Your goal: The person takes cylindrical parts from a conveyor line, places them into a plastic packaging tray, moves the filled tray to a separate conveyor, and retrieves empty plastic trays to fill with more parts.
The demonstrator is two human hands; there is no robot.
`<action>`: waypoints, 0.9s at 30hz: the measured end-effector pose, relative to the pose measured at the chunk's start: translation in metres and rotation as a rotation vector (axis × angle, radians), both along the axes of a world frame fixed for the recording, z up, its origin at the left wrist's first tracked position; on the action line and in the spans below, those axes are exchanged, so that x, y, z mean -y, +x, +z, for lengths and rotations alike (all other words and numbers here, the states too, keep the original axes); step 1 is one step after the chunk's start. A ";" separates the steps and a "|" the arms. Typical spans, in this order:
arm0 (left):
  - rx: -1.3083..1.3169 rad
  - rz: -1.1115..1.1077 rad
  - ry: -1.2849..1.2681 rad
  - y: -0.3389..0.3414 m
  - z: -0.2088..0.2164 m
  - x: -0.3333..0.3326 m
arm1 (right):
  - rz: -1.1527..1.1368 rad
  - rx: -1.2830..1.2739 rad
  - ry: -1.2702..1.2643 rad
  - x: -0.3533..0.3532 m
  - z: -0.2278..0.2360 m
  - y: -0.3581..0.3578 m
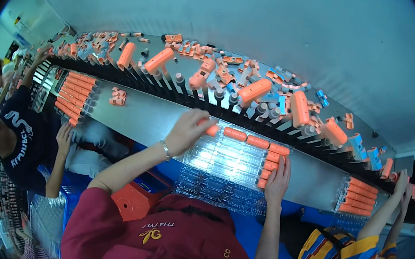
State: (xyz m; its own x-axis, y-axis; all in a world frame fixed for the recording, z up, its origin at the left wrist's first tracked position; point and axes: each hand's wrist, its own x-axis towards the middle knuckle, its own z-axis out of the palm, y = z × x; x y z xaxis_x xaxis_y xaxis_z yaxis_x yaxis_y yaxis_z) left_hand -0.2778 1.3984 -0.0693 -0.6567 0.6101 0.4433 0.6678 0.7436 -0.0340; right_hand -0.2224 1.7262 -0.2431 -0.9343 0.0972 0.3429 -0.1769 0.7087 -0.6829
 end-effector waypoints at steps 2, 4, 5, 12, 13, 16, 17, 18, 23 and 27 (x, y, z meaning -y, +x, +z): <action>0.070 0.037 0.043 -0.003 -0.033 -0.017 | -0.021 0.012 0.003 -0.016 -0.004 0.002; 0.094 0.091 0.003 -0.015 -0.063 -0.021 | -0.015 0.012 -0.004 -0.028 -0.002 0.002; 0.121 0.135 -0.036 -0.020 -0.067 -0.031 | -0.019 0.015 -0.011 -0.039 -0.003 0.001; 0.062 -0.156 0.086 0.025 -0.021 -0.117 | -0.017 -0.039 0.007 -0.081 -0.011 0.001; 0.035 -0.142 0.174 0.024 -0.002 -0.137 | -0.017 -0.039 0.011 -0.089 -0.009 0.004; -0.215 -0.094 0.073 -0.026 0.065 -0.178 | -0.046 -0.029 0.014 -0.113 -0.011 0.007; -0.176 -0.070 -0.136 -0.042 0.094 -0.187 | -0.036 -0.026 0.006 -0.120 -0.011 0.005; -0.035 -0.163 -0.255 -0.067 0.104 -0.186 | -0.034 -0.019 0.000 -0.128 -0.013 0.005; 0.177 -0.097 -0.454 -0.102 0.134 -0.200 | -0.034 -0.027 0.006 -0.163 -0.011 0.006; -0.177 -0.079 -0.241 -0.075 0.117 -0.187 | -0.041 -0.016 -0.007 -0.188 -0.013 0.010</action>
